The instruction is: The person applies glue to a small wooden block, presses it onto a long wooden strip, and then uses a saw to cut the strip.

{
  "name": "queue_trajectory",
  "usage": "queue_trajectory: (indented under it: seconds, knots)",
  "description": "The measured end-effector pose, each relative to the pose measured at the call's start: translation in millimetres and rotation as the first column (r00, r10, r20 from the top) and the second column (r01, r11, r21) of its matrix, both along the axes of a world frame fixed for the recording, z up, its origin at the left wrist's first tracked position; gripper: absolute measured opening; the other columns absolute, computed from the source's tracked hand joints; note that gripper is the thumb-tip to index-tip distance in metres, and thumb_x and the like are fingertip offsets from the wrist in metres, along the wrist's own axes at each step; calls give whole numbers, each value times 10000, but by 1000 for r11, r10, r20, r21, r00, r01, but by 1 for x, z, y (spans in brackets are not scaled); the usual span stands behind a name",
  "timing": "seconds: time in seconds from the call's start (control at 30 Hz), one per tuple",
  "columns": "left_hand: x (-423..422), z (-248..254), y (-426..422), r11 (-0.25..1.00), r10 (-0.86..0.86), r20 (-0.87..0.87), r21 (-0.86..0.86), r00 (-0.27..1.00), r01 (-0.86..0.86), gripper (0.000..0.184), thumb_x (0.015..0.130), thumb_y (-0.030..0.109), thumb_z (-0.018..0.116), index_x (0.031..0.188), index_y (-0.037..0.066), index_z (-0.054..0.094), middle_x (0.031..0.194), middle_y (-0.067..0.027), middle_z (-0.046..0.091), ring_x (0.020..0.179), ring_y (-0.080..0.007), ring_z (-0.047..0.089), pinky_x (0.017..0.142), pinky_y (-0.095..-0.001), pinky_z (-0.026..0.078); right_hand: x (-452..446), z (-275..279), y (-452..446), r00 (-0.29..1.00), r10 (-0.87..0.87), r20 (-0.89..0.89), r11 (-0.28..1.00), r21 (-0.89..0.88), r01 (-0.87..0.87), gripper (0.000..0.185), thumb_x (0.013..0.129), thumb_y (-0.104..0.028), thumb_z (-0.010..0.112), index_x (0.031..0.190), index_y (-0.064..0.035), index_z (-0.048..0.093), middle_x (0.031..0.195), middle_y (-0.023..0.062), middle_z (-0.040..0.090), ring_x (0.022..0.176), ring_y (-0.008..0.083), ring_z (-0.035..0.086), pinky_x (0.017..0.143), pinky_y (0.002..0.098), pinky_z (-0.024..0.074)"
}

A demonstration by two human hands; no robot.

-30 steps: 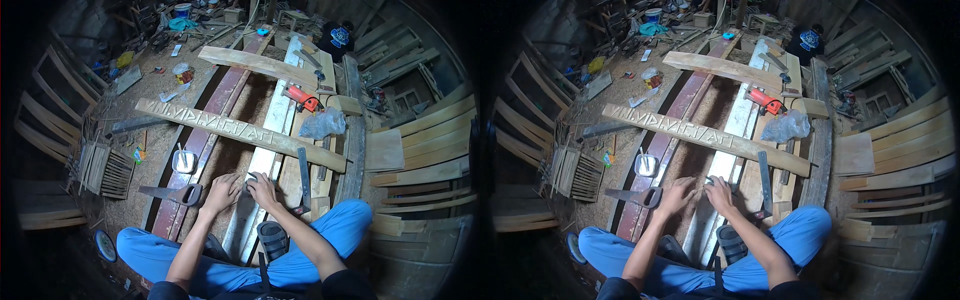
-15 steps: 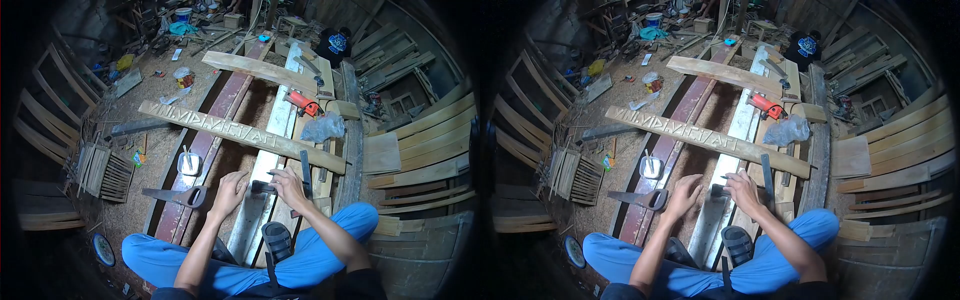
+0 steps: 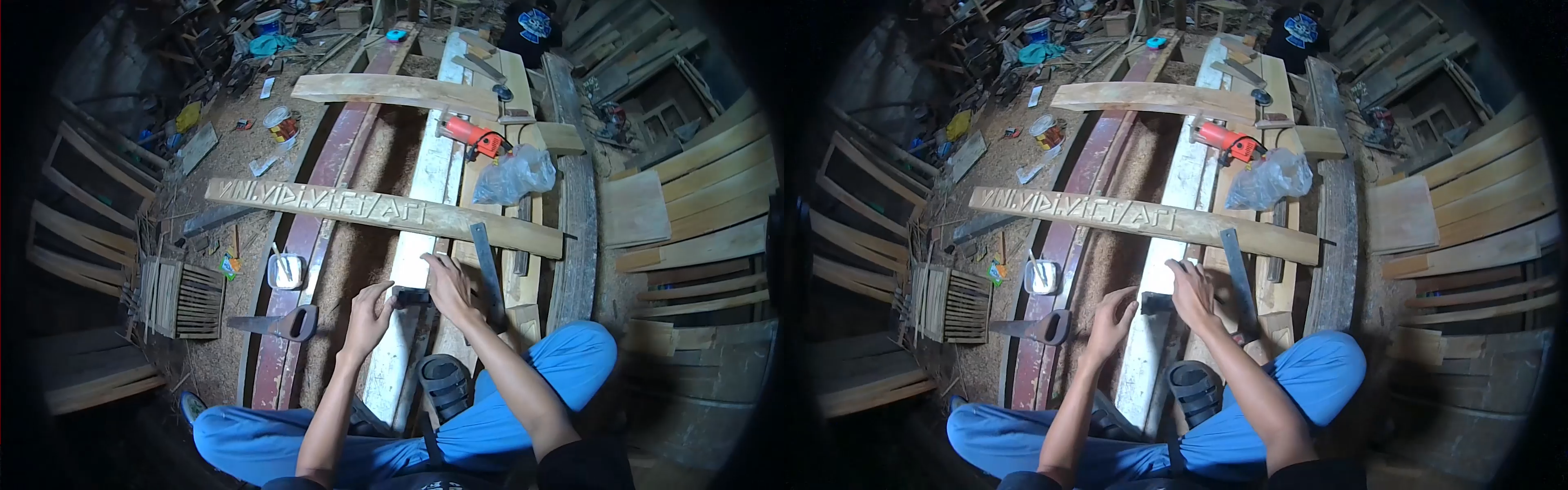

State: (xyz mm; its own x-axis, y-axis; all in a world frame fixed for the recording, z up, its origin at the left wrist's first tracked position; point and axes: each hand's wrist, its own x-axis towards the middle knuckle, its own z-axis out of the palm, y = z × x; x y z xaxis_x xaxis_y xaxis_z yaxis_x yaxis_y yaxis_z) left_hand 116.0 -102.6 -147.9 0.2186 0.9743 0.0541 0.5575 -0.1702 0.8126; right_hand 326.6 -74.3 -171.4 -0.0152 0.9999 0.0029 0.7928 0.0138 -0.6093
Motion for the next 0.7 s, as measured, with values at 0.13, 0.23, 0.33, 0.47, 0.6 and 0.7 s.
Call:
queue_trajectory:
  seconds: [0.13,0.23,0.33,0.47,0.6,0.7]
  knots:
    - [38,-33,13,992,49,71,-123,996,-40,321,981,171,668,1267,25,681,1214,-215,701,1179,-393,625,1051,-463,458,8,-16,17,990,-87,-109,996,-43,83,550,914,101,474,1417,-113,539,1185,271,652,1091,464,630,922,563,507]
    - [60,-55,23,993,56,27,-102,998,-53,311,977,157,663,1255,18,685,1191,-221,708,1150,-397,640,1034,-462,472,15,-50,20,921,-355,-158,895,-342,287,441,930,52,536,1363,-23,558,1026,286,685,1025,464,649,887,553,512]
    - [74,-66,27,993,47,5,-110,999,-47,316,976,144,693,1268,22,689,1208,-214,707,1151,-381,658,1013,-436,506,28,-91,16,952,-275,-135,961,-55,270,331,942,11,571,1266,-1,636,988,265,699,1015,458,650,878,536,518]
    - [84,-74,28,993,27,7,-115,1000,-26,298,963,120,684,1244,20,693,1198,-213,708,1134,-389,657,1008,-452,505,34,-105,11,939,-307,-157,948,35,316,183,939,17,616,1084,3,727,985,234,700,974,430,649,849,509,506]
    - [83,-81,29,991,54,-22,-119,998,-56,292,957,110,676,1234,20,694,1198,-204,709,1138,-387,647,1009,-454,497,27,-111,7,981,-166,-103,983,63,173,180,920,-1,640,1059,-28,752,994,173,647,994,372,603,868,469,498]
    - [77,-78,27,993,44,-99,-107,994,-55,287,962,119,671,1233,28,694,1185,-178,711,1156,-371,623,1029,-453,471,23,-112,5,996,-85,-2,996,7,85,266,898,-19,605,1107,-58,766,1050,155,671,1034,357,621,913,457,507]
